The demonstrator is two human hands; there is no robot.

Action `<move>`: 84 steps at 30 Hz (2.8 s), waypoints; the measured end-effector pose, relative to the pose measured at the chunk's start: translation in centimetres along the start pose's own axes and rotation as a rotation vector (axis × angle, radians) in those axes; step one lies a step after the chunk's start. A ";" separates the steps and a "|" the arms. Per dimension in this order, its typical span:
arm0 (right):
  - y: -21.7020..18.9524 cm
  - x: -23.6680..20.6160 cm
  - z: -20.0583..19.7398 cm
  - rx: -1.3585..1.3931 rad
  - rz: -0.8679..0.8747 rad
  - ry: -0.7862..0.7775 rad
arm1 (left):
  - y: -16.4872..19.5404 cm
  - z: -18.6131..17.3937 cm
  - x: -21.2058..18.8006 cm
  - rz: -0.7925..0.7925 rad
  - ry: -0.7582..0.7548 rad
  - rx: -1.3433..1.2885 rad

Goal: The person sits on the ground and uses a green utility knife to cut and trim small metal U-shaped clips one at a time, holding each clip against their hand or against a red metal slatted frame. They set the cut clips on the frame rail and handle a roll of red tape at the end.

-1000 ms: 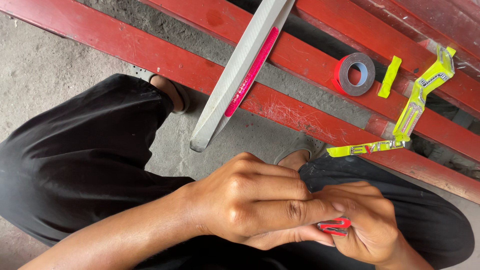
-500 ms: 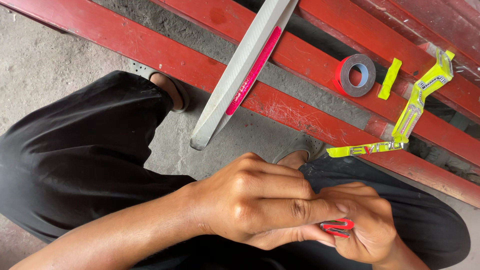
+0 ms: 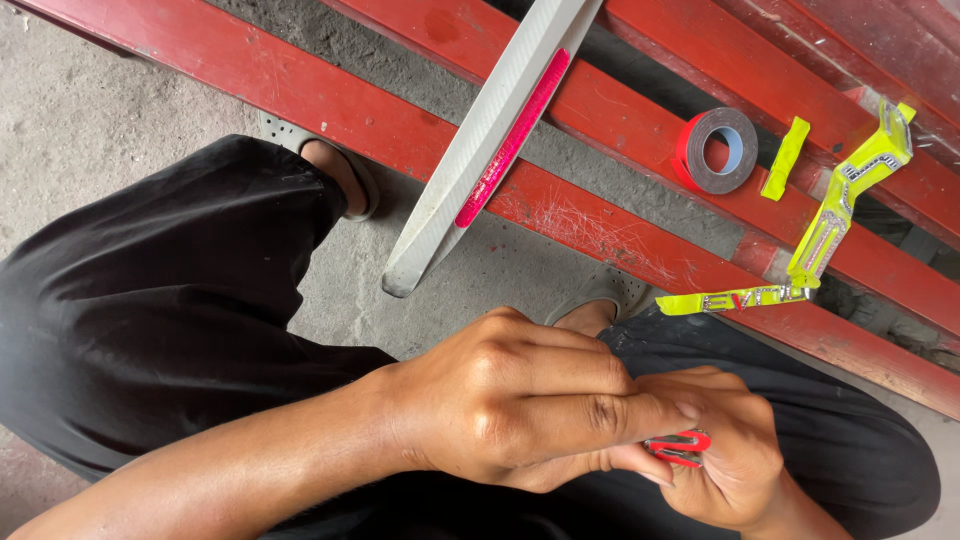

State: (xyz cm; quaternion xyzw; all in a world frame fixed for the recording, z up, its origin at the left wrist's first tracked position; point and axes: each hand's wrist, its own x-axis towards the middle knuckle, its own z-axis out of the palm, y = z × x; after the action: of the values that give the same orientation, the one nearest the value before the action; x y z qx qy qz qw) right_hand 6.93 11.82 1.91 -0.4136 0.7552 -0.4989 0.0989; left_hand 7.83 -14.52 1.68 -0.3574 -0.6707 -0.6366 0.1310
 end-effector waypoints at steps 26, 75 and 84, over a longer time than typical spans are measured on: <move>-1.0 -1.2 -1.5 -0.169 0.189 -0.104 | -0.2 0.1 0.0 -0.008 -0.004 0.023; -1.8 -0.1 -3.4 0.015 0.450 -0.354 | -0.6 0.2 0.0 -0.043 -0.060 -0.023; -1.4 0.4 -3.7 0.141 0.437 -0.371 | -0.8 0.3 0.4 0.023 -0.089 0.079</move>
State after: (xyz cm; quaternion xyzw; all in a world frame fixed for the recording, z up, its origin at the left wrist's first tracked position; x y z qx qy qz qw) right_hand 5.34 13.75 4.93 -0.3176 0.7587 -0.4330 0.3688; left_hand 7.10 -14.02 1.25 -0.3877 -0.6963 -0.5915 0.1224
